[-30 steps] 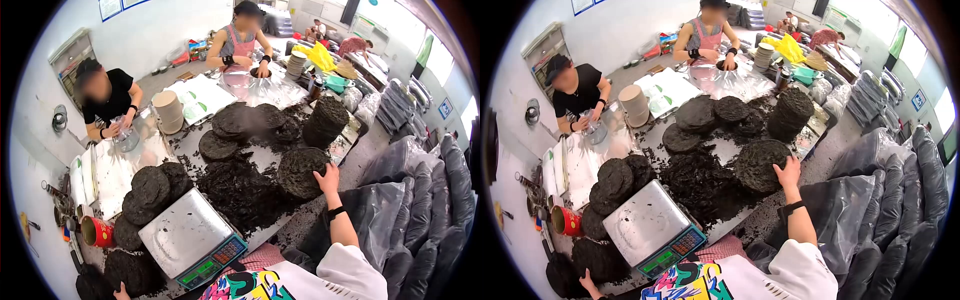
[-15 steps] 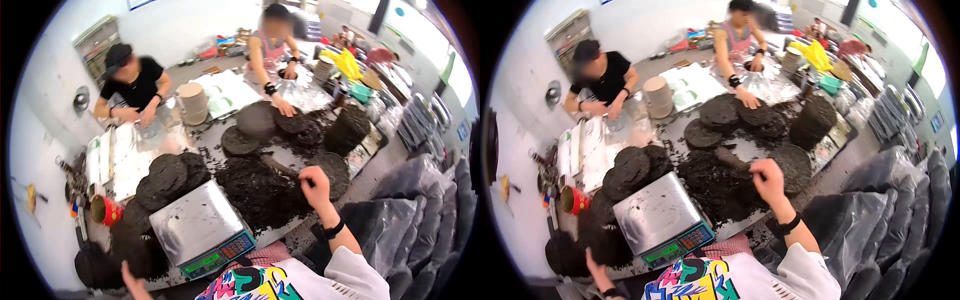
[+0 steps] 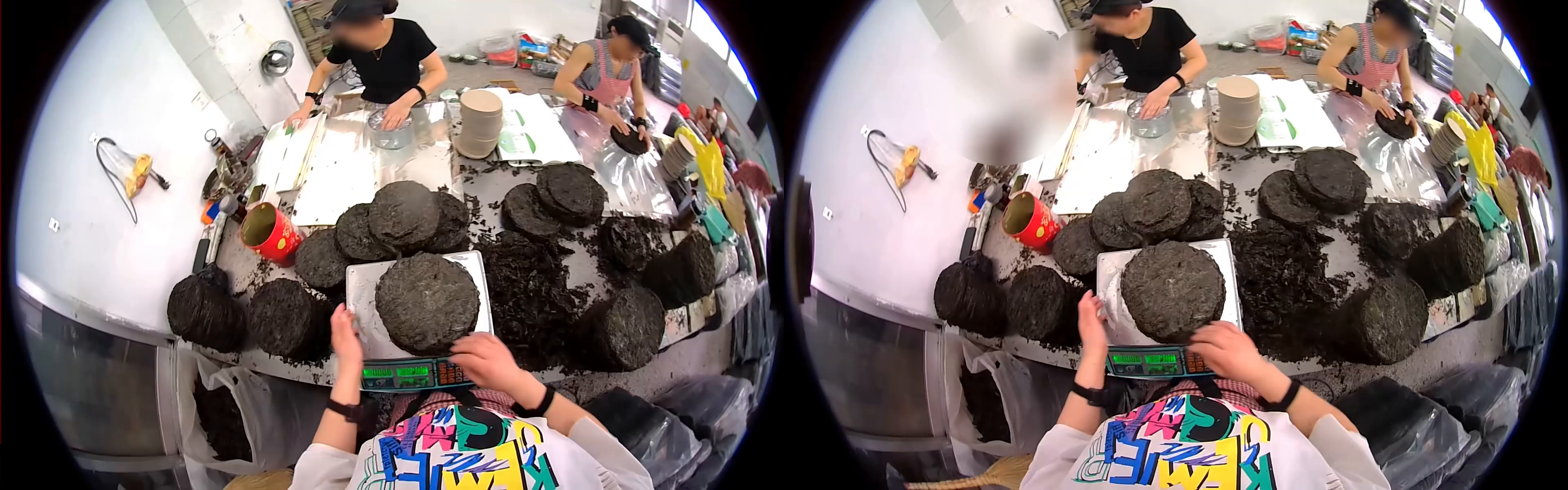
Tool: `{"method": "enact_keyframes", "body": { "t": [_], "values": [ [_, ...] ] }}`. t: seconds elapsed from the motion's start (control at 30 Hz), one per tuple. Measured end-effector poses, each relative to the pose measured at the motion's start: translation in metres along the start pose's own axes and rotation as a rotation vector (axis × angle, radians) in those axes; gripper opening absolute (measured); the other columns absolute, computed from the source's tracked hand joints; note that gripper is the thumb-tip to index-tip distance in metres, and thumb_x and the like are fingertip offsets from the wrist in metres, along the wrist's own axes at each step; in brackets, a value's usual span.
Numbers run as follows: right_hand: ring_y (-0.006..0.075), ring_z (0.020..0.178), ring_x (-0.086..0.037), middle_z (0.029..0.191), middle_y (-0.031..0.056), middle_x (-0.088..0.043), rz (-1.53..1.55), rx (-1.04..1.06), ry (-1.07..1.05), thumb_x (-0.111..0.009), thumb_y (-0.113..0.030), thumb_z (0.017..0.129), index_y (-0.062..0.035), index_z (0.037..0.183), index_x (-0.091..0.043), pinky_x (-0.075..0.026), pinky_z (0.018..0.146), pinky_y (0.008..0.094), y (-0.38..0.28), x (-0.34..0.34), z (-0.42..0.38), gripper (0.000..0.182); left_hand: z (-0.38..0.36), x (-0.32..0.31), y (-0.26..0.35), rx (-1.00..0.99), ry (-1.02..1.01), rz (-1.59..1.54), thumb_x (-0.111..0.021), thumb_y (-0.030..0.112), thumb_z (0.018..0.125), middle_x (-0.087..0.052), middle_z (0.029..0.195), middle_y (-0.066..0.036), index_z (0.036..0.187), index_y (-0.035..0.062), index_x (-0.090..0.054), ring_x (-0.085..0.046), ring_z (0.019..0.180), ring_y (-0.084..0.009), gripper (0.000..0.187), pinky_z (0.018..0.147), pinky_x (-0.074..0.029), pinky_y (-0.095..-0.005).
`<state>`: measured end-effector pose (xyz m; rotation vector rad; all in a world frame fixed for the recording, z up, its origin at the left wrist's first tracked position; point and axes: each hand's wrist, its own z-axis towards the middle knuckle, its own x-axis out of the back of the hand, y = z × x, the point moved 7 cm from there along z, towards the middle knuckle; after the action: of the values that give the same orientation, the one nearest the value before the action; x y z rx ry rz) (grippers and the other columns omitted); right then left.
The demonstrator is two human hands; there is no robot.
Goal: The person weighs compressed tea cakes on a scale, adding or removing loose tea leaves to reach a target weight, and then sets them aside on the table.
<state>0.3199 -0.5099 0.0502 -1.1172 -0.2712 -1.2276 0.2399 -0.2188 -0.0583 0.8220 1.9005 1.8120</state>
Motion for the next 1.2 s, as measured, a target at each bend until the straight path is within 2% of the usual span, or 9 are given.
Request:
{"method": "enact_keyframes", "body": {
  "t": [0.2,0.27,0.37,0.5,0.57,0.7,0.83,1.07,1.2],
  "values": [
    [0.0310,0.106,-0.050,0.115,0.0182,-0.050,-0.082,-1.193,0.916,-0.062,-0.001,0.068,0.0035,0.116,-0.049,-0.040,0.092,0.0379,0.198,-0.005,-0.275,0.050,-0.040,0.088,-0.028,0.156,0.144,0.054,-0.040,0.032,0.098,-0.052,0.122,-0.011,0.129,0.0058,-0.042,-0.051,0.109,-0.0193,0.041,0.085,-0.041,-0.0315],
    [0.0335,0.113,-0.049,0.131,0.0223,-0.040,0.019,-1.814,0.824,-0.065,-0.008,0.072,0.0038,0.129,-0.040,-0.037,0.098,0.0372,0.215,-0.027,-0.337,0.064,-0.052,0.099,-0.032,0.188,0.172,-0.015,-0.044,0.029,0.097,-0.054,0.119,-0.009,0.128,0.0060,-0.044,-0.053,0.105,-0.0167,0.039,0.083,-0.042,-0.0293],
    [0.0343,0.116,-0.045,0.133,0.0221,-0.038,0.351,-1.533,0.775,-0.064,-0.012,0.075,0.0031,0.130,-0.039,-0.036,0.099,0.0384,0.229,-0.053,-0.300,0.063,-0.040,0.101,-0.026,0.225,0.150,-0.069,-0.045,0.026,0.096,-0.055,0.116,-0.007,0.127,0.0053,-0.047,-0.054,0.105,-0.0162,0.037,0.081,-0.044,-0.0283],
    [0.0309,0.114,-0.045,0.123,0.0206,-0.043,-0.508,-1.074,0.675,-0.060,-0.009,0.079,0.0017,0.125,-0.043,-0.038,0.096,0.0395,0.187,0.014,-0.194,0.051,0.001,0.049,0.001,0.229,-0.108,-0.098,-0.048,0.026,0.095,-0.056,0.117,-0.009,0.129,0.0053,-0.047,-0.055,0.104,-0.0178,0.040,0.081,-0.048,-0.0304],
    [0.0241,0.104,-0.052,0.118,0.0153,-0.048,-0.020,-1.022,0.763,-0.060,-0.010,0.082,-0.0001,0.124,-0.046,-0.046,0.083,0.0344,0.191,0.019,-0.166,0.045,0.013,0.007,0.003,0.292,-0.221,-0.086,-0.048,0.025,0.095,-0.056,0.117,-0.010,0.129,0.0031,-0.046,-0.055,0.104,-0.0181,0.040,0.081,-0.048,-0.0298],
    [0.0181,0.094,-0.054,0.110,0.0088,-0.053,1.069,-1.192,0.402,-0.063,-0.026,0.084,-0.0020,0.123,-0.049,-0.048,0.068,0.0280,0.139,-0.028,-0.066,0.048,0.016,-0.061,-0.019,0.307,-0.333,-0.076,-0.053,0.025,0.091,-0.054,0.120,-0.011,0.127,-0.0014,-0.045,-0.050,0.109,-0.0207,0.046,0.090,-0.041,-0.0306],
    [0.0183,0.092,-0.055,0.106,0.0102,-0.055,0.473,-1.078,0.321,-0.071,-0.026,0.077,0.0046,0.121,-0.047,-0.047,0.079,0.0291,0.140,-0.050,-0.038,0.059,0.009,-0.090,0.004,0.194,-0.519,-0.288,-0.054,0.019,0.091,-0.046,0.128,-0.014,0.134,-0.0002,-0.031,-0.044,0.115,-0.0195,0.053,0.098,-0.035,-0.0314],
    [0.0191,0.097,-0.055,0.110,0.0140,-0.055,0.907,-1.101,0.496,-0.071,-0.009,0.076,0.0065,0.117,-0.043,-0.045,0.085,0.0319,0.107,-0.035,-0.021,0.052,-0.003,-0.078,-0.014,-0.051,-0.313,0.257,-0.042,0.042,0.095,-0.040,0.137,-0.019,0.135,0.0012,-0.037,-0.037,0.128,-0.0271,0.057,0.106,-0.027,-0.0328],
    [0.0278,0.102,-0.056,0.114,0.0105,-0.056,1.471,-1.169,0.768,-0.062,-0.014,0.085,0.0002,0.119,-0.047,-0.044,0.090,0.0440,0.147,-0.056,-0.048,0.040,0.006,-0.044,0.029,-0.179,-0.164,-0.026,-0.049,0.021,0.093,-0.051,0.128,-0.011,0.124,0.0004,-0.050,-0.043,0.123,-0.0220,0.037,0.106,-0.027,-0.0323]
  ]
}}
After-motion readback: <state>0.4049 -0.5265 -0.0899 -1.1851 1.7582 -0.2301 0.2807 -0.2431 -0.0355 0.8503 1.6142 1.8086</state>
